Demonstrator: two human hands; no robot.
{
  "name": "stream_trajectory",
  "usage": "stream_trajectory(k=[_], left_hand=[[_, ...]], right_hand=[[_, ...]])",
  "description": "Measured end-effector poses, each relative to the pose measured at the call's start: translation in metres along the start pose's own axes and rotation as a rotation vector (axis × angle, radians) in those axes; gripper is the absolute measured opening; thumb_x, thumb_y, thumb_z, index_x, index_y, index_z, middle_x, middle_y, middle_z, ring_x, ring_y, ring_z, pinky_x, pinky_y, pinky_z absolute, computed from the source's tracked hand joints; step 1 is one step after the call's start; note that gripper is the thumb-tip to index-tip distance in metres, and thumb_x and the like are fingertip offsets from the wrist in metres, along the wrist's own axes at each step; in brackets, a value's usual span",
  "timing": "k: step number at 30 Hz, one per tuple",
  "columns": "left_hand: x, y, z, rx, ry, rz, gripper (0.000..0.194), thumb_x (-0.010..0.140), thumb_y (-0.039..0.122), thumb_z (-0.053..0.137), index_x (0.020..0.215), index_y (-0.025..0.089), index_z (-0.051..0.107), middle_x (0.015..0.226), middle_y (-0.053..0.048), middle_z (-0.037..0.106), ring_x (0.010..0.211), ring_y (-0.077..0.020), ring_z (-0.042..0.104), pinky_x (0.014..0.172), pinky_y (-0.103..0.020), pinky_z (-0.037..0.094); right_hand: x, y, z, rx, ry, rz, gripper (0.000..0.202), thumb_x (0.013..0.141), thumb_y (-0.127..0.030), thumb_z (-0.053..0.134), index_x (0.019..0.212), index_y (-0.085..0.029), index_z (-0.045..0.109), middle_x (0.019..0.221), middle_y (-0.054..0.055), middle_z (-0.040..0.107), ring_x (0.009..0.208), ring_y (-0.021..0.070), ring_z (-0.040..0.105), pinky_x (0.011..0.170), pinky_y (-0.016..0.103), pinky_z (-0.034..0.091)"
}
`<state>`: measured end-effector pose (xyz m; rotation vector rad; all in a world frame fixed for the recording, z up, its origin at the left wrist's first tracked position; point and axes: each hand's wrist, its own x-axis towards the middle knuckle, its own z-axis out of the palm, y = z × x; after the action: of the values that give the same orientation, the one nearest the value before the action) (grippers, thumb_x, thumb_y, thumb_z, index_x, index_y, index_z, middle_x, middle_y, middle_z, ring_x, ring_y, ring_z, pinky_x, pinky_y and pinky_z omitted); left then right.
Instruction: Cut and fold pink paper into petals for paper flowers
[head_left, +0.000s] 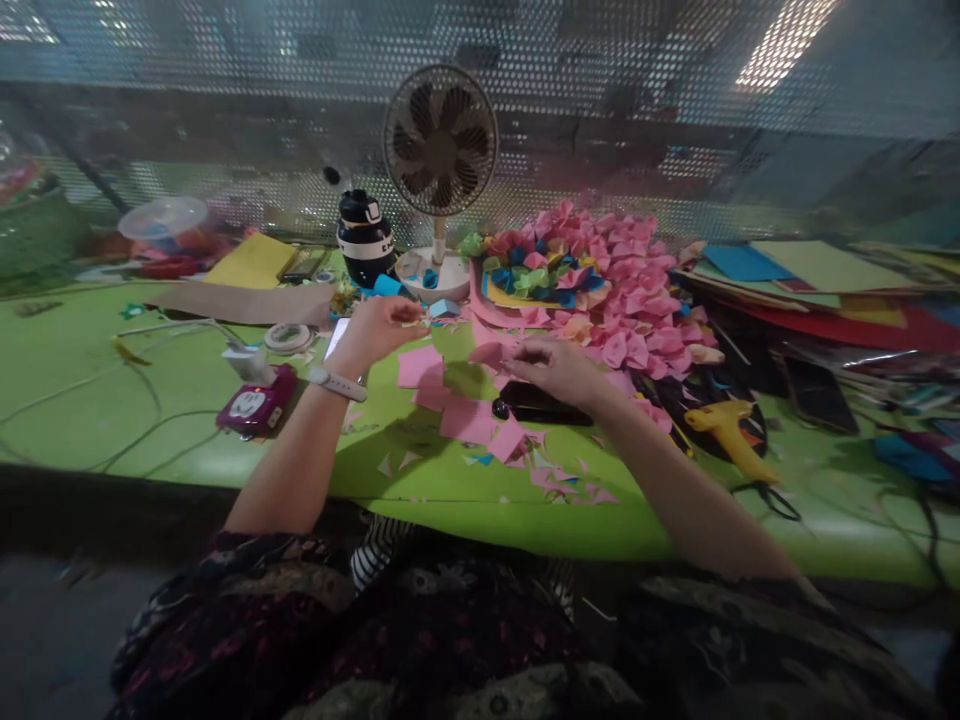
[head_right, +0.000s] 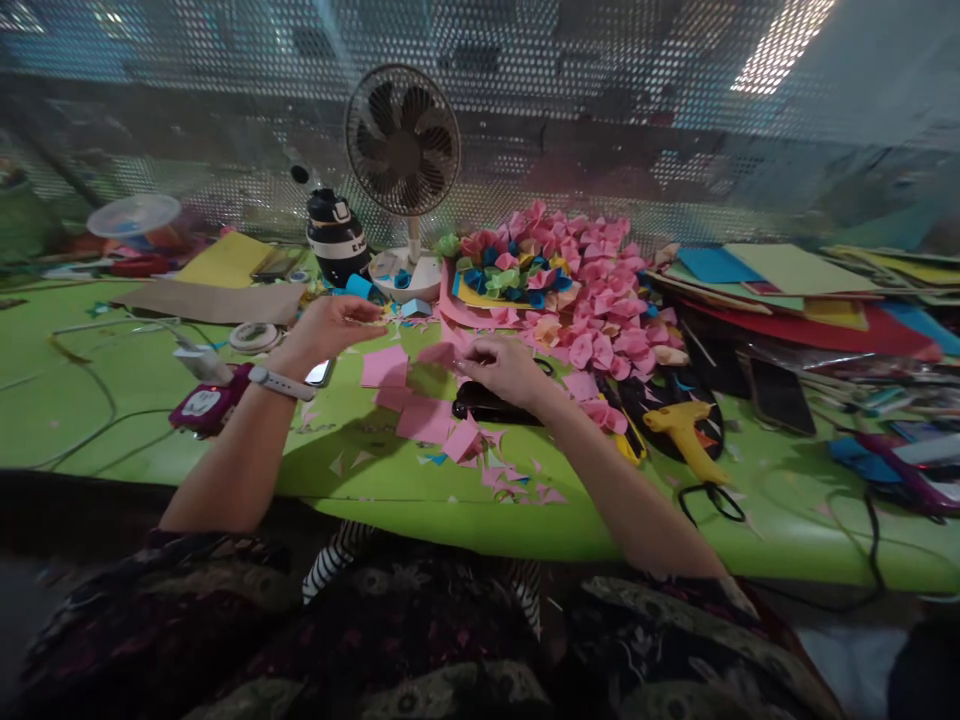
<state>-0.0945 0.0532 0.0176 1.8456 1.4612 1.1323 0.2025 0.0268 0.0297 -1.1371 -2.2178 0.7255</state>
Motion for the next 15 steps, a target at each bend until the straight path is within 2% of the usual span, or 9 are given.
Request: stream_trajectory(k=[3, 5, 8, 12, 15], left_hand=[[0.002, -0.012, -0.002, 0.382, -0.132, -0.04, 0.036, 0.062, 0.037, 0.085, 0.091, 0.018, 0.075, 0.095, -0.008, 0.075, 0.093, -0.0266, 0.069, 0.08, -0.034, 0.052], [0.002, -0.013, -0.001, 0.508, -0.226, -0.051, 0.039, 0.064, 0.038, 0.083, 0.096, 0.018, 0.075, 0.099, -0.008, 0.075, 0.093, -0.0263, 0.068, 0.078, -0.033, 0.05], [-0.001, -0.003, 0.003, 0.53, -0.399, -0.008, 0.043, 0.068, 0.04, 0.079, 0.103, 0.016, 0.074, 0.102, -0.01, 0.075, 0.092, -0.0246, 0.067, 0.075, -0.03, 0.047], [-0.011, 0.016, 0.015, 0.52, -0.656, 0.166, 0.041, 0.069, 0.038, 0.076, 0.106, 0.021, 0.076, 0.105, -0.006, 0.074, 0.092, -0.0217, 0.065, 0.073, -0.026, 0.043], [-0.016, 0.022, 0.024, 0.583, -0.735, 0.195, 0.038, 0.072, 0.035, 0.072, 0.106, 0.017, 0.076, 0.099, -0.008, 0.074, 0.088, -0.0217, 0.063, 0.071, -0.027, 0.041]], right_hand=[[0.007, -0.005, -0.001, -0.113, -0.121, 0.026, 0.025, 0.084, -0.04, 0.063, 0.072, -0.018, 0.065, 0.078, 0.005, 0.066, 0.077, 0.0185, 0.057, 0.072, 0.031, 0.04], [0.012, -0.008, -0.002, -0.157, -0.185, 0.062, 0.026, 0.085, -0.04, 0.062, 0.074, -0.018, 0.067, 0.081, 0.006, 0.069, 0.079, 0.0191, 0.059, 0.073, 0.031, 0.04], [0.021, -0.011, -0.002, -0.224, -0.25, 0.113, 0.026, 0.086, -0.04, 0.06, 0.078, -0.017, 0.069, 0.083, 0.007, 0.071, 0.078, 0.0187, 0.06, 0.07, 0.03, 0.039], [0.035, -0.01, 0.0, -0.363, -0.313, 0.155, 0.026, 0.086, -0.039, 0.06, 0.076, -0.016, 0.067, 0.078, 0.006, 0.069, 0.073, 0.0175, 0.059, 0.064, 0.028, 0.035], [0.042, -0.007, 0.002, -0.403, -0.327, 0.165, 0.025, 0.086, -0.038, 0.06, 0.074, -0.016, 0.066, 0.077, 0.005, 0.068, 0.072, 0.0168, 0.059, 0.062, 0.027, 0.034]])
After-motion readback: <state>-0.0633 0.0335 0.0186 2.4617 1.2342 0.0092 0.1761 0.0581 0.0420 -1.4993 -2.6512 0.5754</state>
